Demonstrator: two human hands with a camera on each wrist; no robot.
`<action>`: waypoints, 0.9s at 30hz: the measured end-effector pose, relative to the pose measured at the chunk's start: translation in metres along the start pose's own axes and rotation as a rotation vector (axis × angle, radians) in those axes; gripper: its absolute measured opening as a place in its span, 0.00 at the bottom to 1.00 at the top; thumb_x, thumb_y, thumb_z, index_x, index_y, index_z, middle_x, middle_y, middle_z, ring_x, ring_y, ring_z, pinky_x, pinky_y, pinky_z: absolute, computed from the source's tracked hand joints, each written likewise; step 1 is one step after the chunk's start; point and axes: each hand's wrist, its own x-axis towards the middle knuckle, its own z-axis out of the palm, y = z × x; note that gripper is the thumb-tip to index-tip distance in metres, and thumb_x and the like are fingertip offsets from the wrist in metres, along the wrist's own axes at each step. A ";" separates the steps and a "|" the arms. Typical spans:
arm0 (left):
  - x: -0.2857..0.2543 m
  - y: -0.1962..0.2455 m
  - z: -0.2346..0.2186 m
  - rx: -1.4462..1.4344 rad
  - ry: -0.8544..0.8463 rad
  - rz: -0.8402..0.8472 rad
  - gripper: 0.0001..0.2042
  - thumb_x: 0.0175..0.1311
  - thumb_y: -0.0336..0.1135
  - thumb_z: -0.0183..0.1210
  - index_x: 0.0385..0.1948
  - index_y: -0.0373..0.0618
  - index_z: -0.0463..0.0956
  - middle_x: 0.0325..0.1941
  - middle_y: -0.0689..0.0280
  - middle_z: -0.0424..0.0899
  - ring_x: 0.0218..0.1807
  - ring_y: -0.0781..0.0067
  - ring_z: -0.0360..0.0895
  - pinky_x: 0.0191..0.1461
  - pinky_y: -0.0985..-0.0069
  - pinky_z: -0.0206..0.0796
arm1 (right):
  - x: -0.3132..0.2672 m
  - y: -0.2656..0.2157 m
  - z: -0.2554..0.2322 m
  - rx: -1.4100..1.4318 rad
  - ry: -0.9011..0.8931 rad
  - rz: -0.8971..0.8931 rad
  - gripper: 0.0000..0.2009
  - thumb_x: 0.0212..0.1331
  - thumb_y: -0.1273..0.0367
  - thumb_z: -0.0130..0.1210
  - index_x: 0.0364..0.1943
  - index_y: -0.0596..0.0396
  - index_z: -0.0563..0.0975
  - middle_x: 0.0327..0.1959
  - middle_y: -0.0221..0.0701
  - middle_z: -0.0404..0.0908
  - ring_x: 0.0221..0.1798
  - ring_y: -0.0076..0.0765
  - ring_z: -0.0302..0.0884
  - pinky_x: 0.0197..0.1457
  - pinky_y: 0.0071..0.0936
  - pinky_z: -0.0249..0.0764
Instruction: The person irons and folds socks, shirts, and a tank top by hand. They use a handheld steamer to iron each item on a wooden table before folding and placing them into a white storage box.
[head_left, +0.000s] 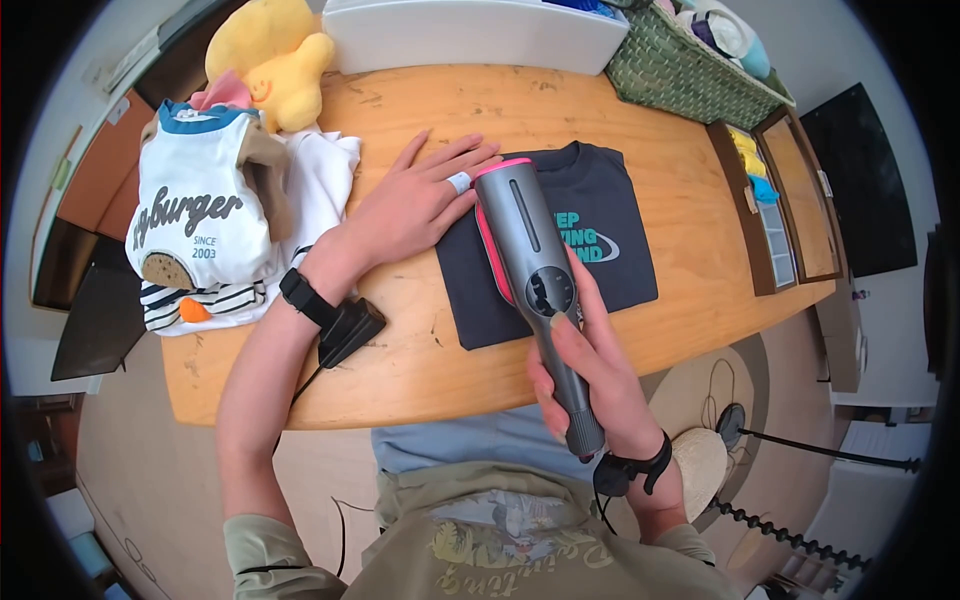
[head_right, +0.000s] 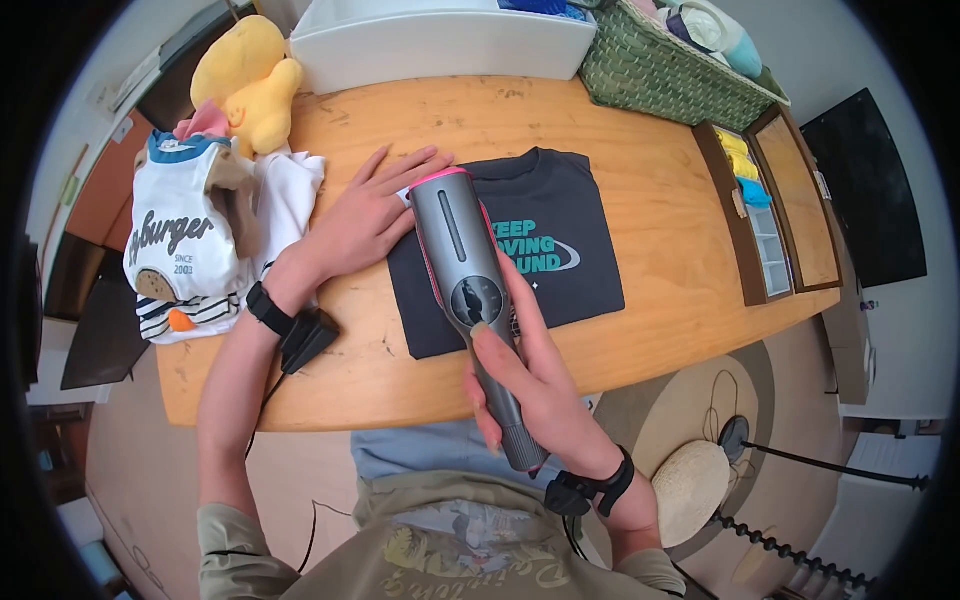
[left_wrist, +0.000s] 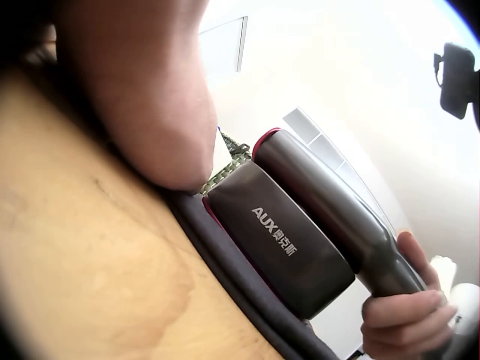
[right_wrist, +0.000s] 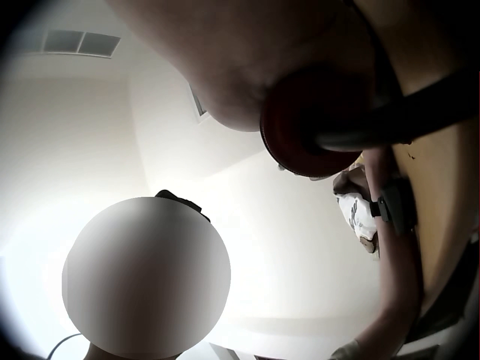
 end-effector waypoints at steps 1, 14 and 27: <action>0.000 0.001 -0.001 -0.009 -0.002 -0.001 0.25 0.80 0.36 0.47 0.77 0.54 0.65 0.84 0.67 0.62 0.86 0.63 0.51 0.88 0.47 0.33 | 0.000 -0.002 0.000 0.029 0.021 0.016 0.34 0.83 0.61 0.42 0.84 0.31 0.40 0.26 0.36 0.73 0.13 0.26 0.68 0.16 0.24 0.69; -0.001 0.005 -0.004 0.106 -0.028 0.073 0.26 0.79 0.54 0.48 0.76 0.64 0.68 0.84 0.64 0.60 0.86 0.60 0.50 0.87 0.44 0.32 | -0.009 -0.010 -0.031 0.092 0.160 -0.022 0.33 0.82 0.59 0.42 0.84 0.33 0.42 0.25 0.34 0.72 0.11 0.23 0.64 0.13 0.23 0.65; -0.002 0.008 -0.007 0.093 -0.038 0.064 0.28 0.77 0.56 0.52 0.76 0.64 0.68 0.84 0.63 0.61 0.86 0.59 0.50 0.87 0.44 0.31 | -0.019 -0.022 -0.084 0.130 0.277 -0.152 0.28 0.83 0.59 0.41 0.82 0.37 0.50 0.24 0.33 0.71 0.11 0.23 0.65 0.13 0.23 0.67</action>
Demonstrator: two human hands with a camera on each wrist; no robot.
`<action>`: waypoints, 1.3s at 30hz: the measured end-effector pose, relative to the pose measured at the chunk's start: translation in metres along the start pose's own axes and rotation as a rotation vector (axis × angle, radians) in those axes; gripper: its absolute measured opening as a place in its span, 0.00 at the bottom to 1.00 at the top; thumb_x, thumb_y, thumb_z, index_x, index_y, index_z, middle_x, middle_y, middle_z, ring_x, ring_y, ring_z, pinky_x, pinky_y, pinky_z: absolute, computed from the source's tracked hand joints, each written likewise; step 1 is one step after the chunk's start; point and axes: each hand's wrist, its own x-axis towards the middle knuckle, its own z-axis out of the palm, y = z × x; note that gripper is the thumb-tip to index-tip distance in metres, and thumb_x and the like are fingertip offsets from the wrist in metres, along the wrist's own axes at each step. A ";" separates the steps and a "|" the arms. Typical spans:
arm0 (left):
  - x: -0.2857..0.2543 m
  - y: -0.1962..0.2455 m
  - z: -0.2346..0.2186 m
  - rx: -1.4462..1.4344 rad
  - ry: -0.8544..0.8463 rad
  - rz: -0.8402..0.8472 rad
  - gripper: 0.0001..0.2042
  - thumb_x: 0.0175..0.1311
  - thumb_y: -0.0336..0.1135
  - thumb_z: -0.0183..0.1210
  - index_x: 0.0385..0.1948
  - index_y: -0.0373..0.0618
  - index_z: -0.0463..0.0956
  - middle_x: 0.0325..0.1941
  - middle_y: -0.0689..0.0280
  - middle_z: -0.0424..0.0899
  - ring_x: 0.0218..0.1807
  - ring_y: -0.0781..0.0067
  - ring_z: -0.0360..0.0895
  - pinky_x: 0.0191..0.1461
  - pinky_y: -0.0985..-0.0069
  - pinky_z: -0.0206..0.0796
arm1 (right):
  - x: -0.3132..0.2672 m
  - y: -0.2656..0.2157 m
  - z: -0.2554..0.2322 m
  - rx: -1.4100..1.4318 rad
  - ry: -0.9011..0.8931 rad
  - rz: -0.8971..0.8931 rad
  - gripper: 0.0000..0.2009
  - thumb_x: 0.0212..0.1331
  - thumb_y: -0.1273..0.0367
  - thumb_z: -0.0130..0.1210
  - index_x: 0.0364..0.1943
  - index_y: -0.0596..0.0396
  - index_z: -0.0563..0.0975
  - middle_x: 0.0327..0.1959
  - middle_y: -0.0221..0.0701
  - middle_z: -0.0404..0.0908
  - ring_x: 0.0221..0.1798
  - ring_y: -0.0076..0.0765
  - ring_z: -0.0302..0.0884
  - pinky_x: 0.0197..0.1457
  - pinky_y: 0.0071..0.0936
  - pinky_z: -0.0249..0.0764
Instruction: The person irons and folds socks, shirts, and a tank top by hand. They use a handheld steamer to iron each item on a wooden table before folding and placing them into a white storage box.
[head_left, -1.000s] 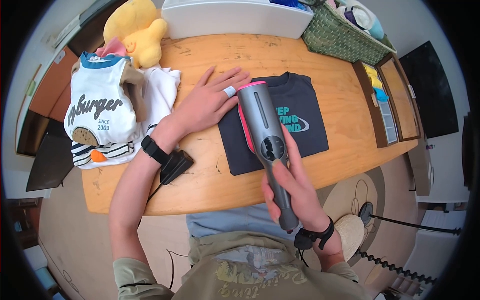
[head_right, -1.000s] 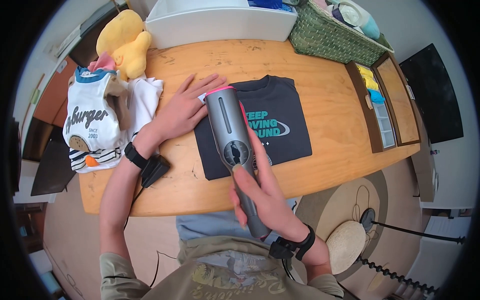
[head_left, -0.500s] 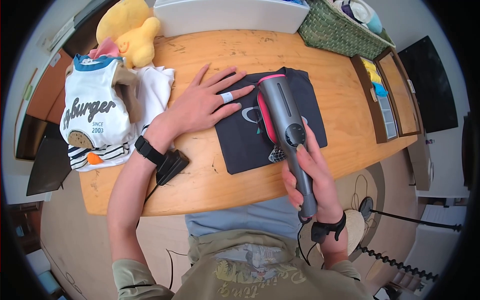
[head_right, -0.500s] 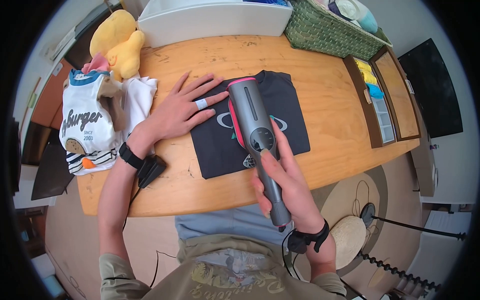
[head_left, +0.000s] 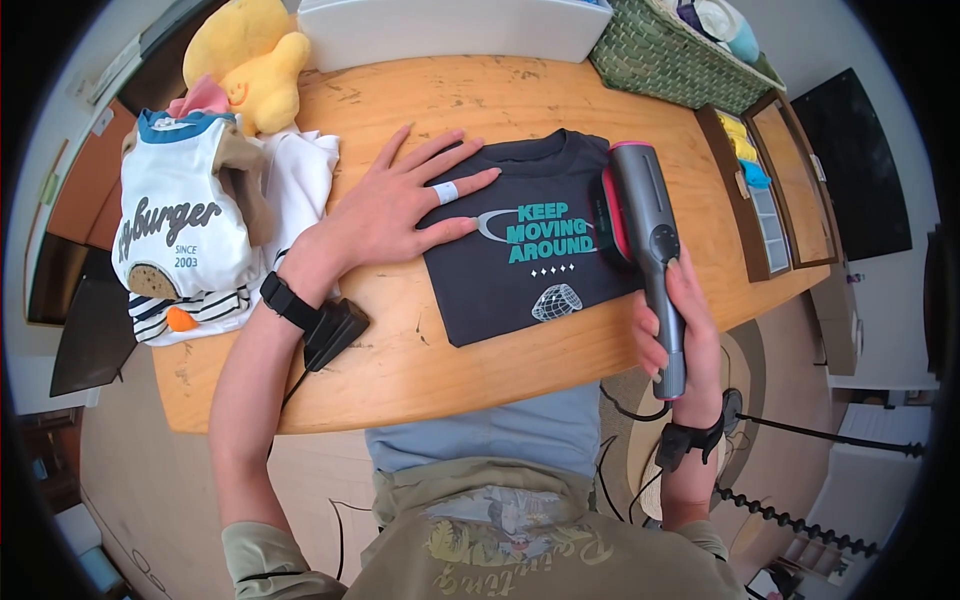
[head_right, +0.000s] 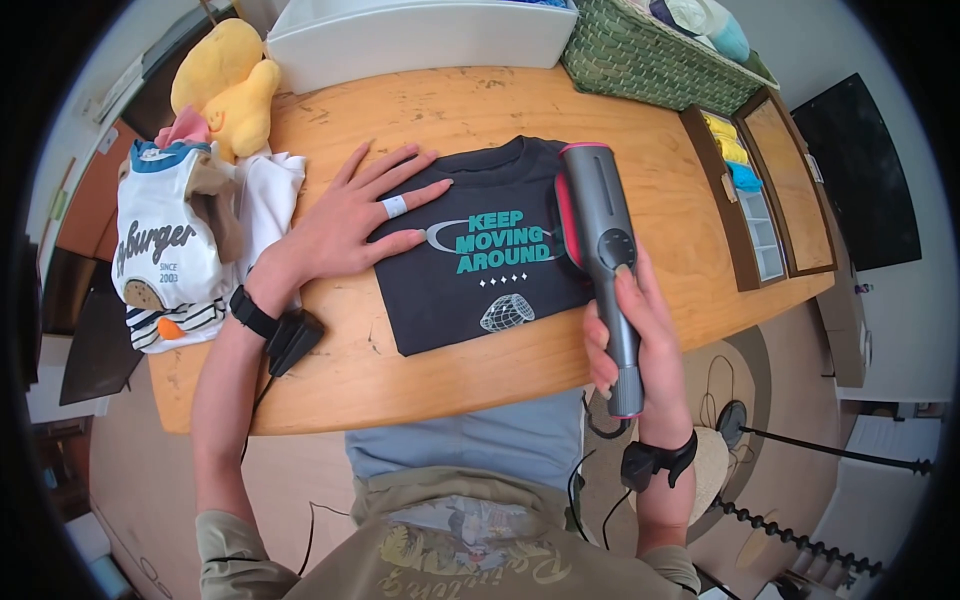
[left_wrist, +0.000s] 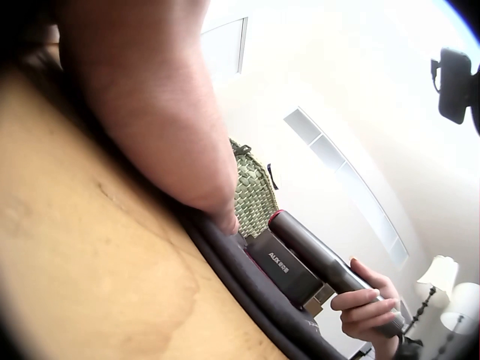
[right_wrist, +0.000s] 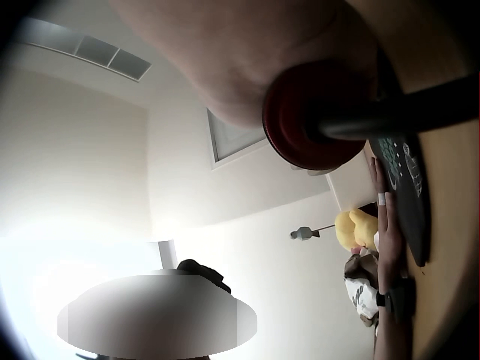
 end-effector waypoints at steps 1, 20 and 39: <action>0.000 0.000 0.000 -0.002 0.001 0.000 0.28 0.77 0.56 0.52 0.76 0.64 0.68 0.84 0.63 0.61 0.86 0.59 0.50 0.87 0.44 0.31 | 0.000 -0.002 -0.002 0.011 0.016 -0.006 0.28 0.83 0.59 0.41 0.82 0.37 0.50 0.24 0.33 0.71 0.11 0.23 0.65 0.13 0.22 0.66; 0.000 0.003 0.000 0.019 0.002 0.003 0.27 0.78 0.52 0.51 0.76 0.63 0.69 0.84 0.61 0.61 0.86 0.59 0.51 0.87 0.45 0.32 | -0.036 0.006 0.015 -0.201 0.161 -0.203 0.35 0.82 0.58 0.44 0.84 0.36 0.39 0.24 0.33 0.71 0.12 0.24 0.68 0.15 0.21 0.67; 0.002 0.003 -0.002 -0.034 -0.011 0.010 0.27 0.76 0.46 0.53 0.76 0.58 0.70 0.84 0.59 0.60 0.85 0.58 0.51 0.88 0.47 0.32 | -0.043 0.027 0.048 -0.136 -0.120 0.184 0.38 0.80 0.62 0.47 0.85 0.35 0.38 0.28 0.37 0.75 0.14 0.26 0.70 0.18 0.24 0.70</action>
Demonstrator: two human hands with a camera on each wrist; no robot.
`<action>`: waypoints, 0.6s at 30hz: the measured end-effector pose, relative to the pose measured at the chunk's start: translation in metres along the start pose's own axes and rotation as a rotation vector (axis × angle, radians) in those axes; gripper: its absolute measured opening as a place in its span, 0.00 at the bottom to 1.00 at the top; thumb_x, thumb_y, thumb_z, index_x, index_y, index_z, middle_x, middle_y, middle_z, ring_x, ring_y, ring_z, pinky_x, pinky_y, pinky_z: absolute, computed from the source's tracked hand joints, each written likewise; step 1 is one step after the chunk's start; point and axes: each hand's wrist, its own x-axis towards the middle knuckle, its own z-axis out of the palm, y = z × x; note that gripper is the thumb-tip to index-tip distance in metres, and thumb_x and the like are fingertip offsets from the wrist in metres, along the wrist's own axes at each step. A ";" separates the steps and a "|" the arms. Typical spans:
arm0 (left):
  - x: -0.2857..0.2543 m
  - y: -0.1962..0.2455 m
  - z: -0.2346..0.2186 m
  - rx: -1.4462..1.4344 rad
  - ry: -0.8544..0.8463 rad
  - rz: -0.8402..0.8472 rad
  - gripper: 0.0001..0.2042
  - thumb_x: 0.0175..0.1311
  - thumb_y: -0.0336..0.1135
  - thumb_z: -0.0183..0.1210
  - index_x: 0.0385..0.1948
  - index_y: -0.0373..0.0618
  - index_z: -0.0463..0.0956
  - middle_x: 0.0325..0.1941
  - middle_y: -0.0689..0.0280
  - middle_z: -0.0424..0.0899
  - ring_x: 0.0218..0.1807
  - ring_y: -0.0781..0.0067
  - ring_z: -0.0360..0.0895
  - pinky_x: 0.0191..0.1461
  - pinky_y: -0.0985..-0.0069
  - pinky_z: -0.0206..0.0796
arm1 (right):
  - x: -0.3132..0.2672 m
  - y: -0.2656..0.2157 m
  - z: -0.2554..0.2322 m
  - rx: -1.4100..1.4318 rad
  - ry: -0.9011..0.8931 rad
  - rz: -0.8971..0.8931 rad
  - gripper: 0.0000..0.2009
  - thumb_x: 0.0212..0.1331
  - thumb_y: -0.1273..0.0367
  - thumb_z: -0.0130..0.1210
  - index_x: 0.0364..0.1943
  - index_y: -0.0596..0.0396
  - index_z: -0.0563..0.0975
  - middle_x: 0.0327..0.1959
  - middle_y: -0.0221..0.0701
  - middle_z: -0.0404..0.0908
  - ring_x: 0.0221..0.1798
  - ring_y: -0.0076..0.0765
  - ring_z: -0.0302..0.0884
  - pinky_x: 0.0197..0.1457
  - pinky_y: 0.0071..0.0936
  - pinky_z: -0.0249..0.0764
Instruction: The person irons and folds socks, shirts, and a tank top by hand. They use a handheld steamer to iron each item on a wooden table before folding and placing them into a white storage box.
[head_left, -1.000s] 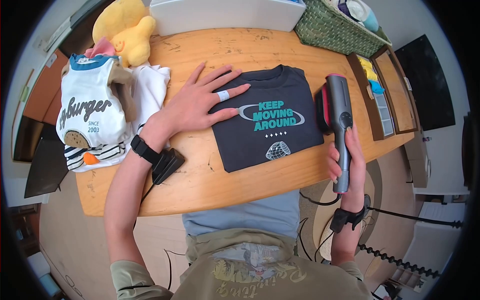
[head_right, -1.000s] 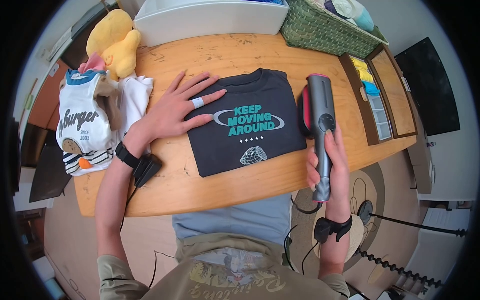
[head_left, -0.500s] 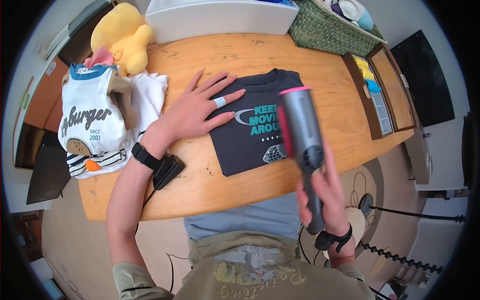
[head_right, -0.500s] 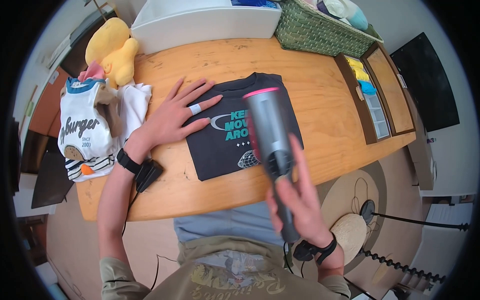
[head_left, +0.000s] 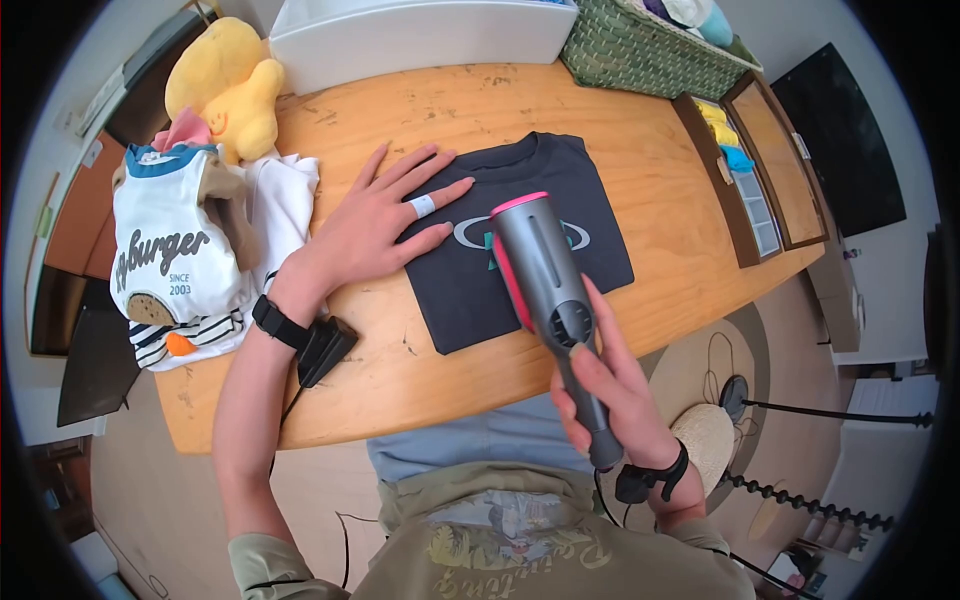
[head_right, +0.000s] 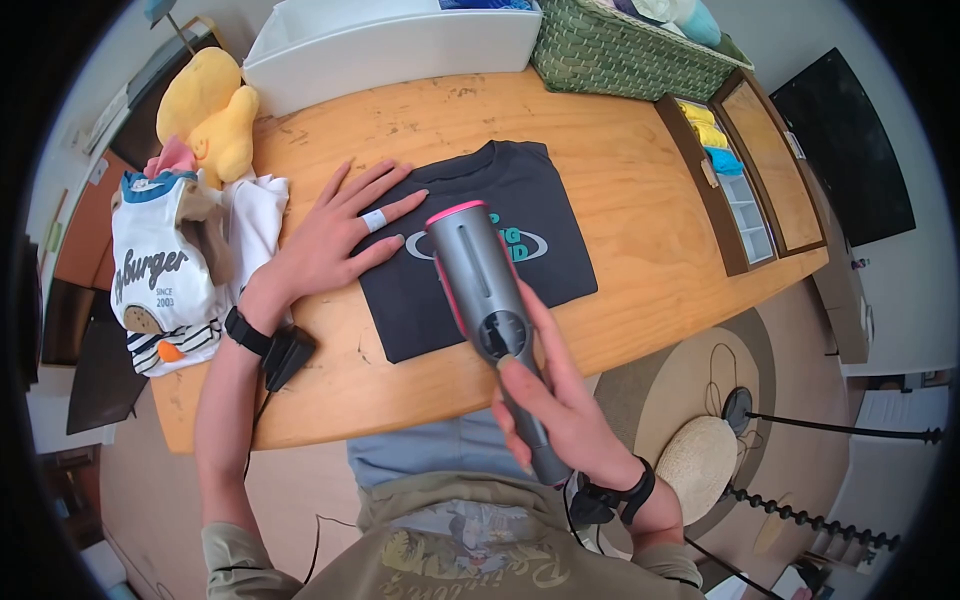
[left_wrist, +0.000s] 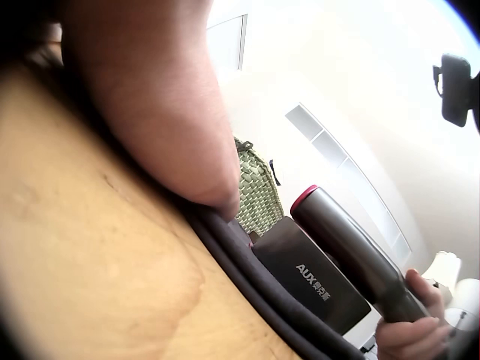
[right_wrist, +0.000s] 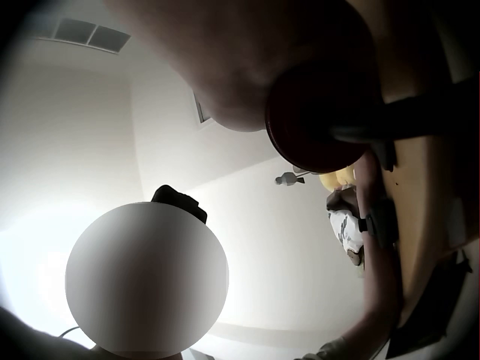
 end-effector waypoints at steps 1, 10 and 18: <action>0.000 0.000 0.000 -0.002 0.003 -0.001 0.26 0.76 0.46 0.53 0.76 0.58 0.70 0.84 0.59 0.60 0.85 0.58 0.52 0.88 0.47 0.32 | -0.002 -0.001 -0.007 0.011 0.010 0.001 0.37 0.80 0.61 0.47 0.85 0.35 0.39 0.27 0.36 0.74 0.14 0.26 0.69 0.18 0.24 0.69; 0.000 -0.001 0.001 0.004 0.013 0.003 0.26 0.77 0.47 0.53 0.75 0.58 0.70 0.84 0.60 0.61 0.85 0.58 0.52 0.88 0.48 0.32 | -0.007 -0.003 -0.039 0.134 0.122 -0.075 0.35 0.81 0.61 0.47 0.84 0.36 0.43 0.27 0.35 0.73 0.13 0.25 0.67 0.16 0.23 0.68; 0.001 0.000 0.000 -0.015 0.017 -0.004 0.26 0.77 0.48 0.53 0.75 0.60 0.70 0.84 0.59 0.61 0.85 0.58 0.52 0.88 0.48 0.33 | -0.009 -0.005 -0.053 0.107 0.263 -0.205 0.33 0.81 0.62 0.45 0.84 0.39 0.46 0.25 0.34 0.73 0.11 0.23 0.67 0.14 0.21 0.67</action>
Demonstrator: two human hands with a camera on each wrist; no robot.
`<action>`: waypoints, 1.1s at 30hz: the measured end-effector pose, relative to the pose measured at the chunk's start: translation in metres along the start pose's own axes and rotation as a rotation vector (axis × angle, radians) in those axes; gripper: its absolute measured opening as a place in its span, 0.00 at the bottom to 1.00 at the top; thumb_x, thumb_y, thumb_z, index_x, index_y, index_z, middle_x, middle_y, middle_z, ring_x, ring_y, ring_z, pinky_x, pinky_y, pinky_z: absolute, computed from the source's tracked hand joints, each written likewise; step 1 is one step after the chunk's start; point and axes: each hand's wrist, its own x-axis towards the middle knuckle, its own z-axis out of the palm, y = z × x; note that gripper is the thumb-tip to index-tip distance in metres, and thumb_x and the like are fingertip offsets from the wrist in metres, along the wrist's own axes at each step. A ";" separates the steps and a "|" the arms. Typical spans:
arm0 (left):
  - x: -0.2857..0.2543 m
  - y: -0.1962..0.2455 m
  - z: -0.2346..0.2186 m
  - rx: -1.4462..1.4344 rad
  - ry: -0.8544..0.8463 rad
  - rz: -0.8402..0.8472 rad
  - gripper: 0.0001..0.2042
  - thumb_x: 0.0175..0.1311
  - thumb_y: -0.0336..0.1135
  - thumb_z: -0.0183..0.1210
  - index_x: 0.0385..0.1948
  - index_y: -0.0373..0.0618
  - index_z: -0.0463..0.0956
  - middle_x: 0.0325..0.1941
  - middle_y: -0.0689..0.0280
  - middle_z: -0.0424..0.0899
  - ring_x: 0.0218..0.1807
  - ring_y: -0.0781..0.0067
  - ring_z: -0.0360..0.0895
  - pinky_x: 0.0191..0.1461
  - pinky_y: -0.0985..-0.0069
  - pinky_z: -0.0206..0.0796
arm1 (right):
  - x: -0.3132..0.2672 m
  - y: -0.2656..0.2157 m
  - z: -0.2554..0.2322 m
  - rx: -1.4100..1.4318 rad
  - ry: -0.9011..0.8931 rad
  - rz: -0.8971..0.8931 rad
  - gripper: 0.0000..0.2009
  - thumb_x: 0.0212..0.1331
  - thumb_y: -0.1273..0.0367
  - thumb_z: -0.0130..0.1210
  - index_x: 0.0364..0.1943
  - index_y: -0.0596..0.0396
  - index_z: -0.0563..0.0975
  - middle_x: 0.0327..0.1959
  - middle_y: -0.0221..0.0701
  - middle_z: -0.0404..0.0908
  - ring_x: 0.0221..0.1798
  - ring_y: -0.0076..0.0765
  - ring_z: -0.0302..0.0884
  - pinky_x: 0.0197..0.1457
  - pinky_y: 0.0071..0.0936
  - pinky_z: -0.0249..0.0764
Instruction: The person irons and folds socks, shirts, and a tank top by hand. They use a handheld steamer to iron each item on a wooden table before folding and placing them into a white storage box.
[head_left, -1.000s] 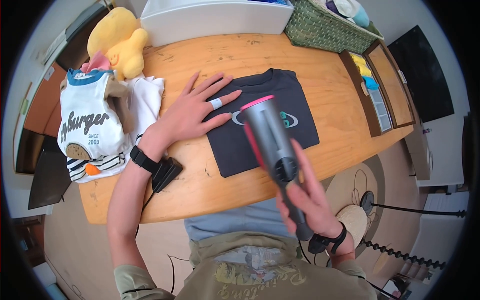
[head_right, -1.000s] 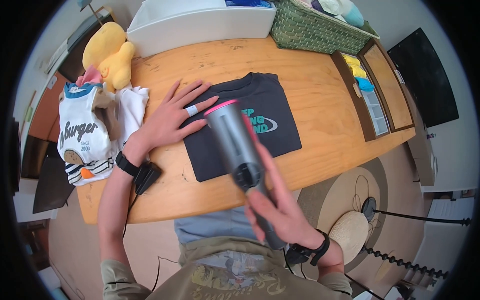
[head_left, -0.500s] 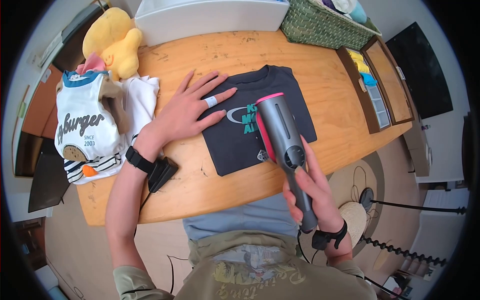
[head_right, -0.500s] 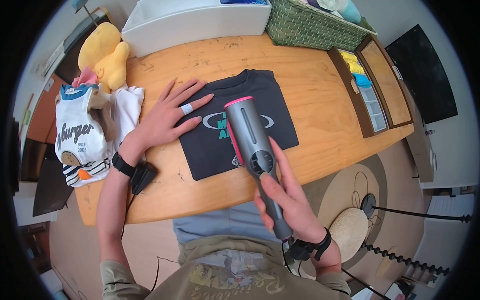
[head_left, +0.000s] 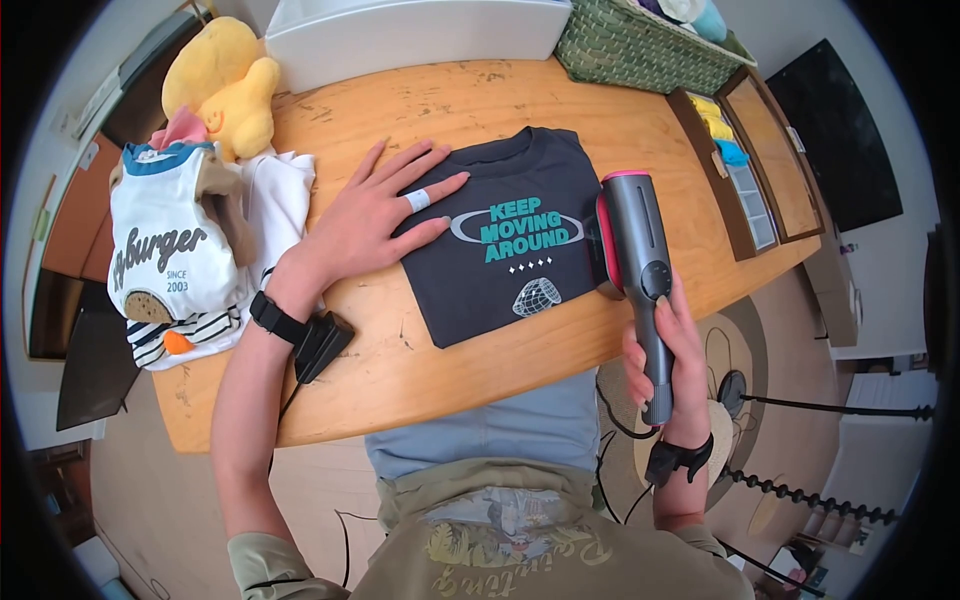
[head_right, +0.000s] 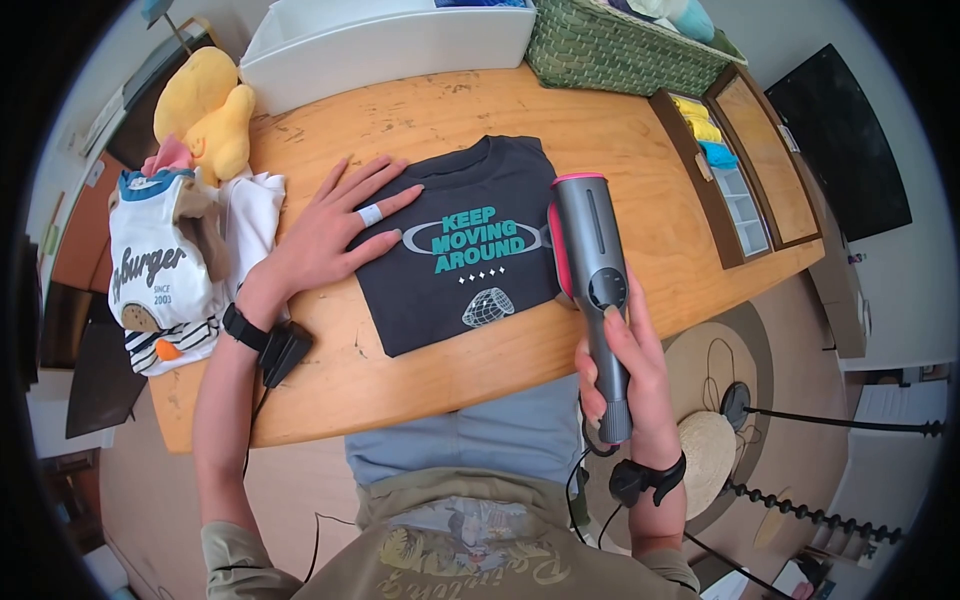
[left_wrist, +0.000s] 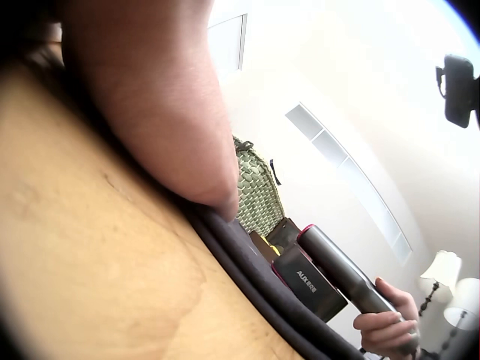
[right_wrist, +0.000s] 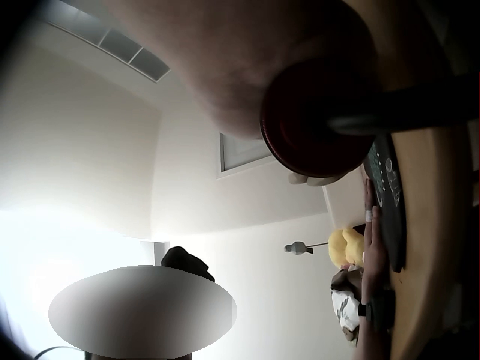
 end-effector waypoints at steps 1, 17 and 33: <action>0.000 0.000 0.000 -0.003 0.000 -0.001 0.26 0.77 0.48 0.53 0.75 0.60 0.70 0.83 0.59 0.61 0.85 0.58 0.52 0.88 0.48 0.33 | 0.001 -0.001 0.000 0.003 -0.011 -0.017 0.31 0.82 0.61 0.42 0.83 0.40 0.48 0.24 0.35 0.72 0.11 0.23 0.66 0.13 0.21 0.66; 0.000 -0.001 0.001 -0.017 0.009 -0.002 0.26 0.77 0.49 0.54 0.75 0.59 0.71 0.83 0.59 0.63 0.85 0.58 0.54 0.88 0.48 0.35 | 0.050 -0.027 -0.066 0.077 0.127 -0.069 0.17 0.82 0.55 0.45 0.68 0.35 0.65 0.24 0.31 0.72 0.11 0.22 0.65 0.10 0.20 0.61; 0.001 -0.001 -0.001 -0.051 0.008 -0.006 0.26 0.78 0.47 0.53 0.75 0.56 0.70 0.83 0.57 0.61 0.85 0.55 0.54 0.87 0.49 0.39 | 0.140 -0.080 -0.123 -0.177 0.068 -0.127 0.15 0.79 0.54 0.50 0.58 0.45 0.69 0.27 0.34 0.79 0.16 0.23 0.71 0.15 0.20 0.66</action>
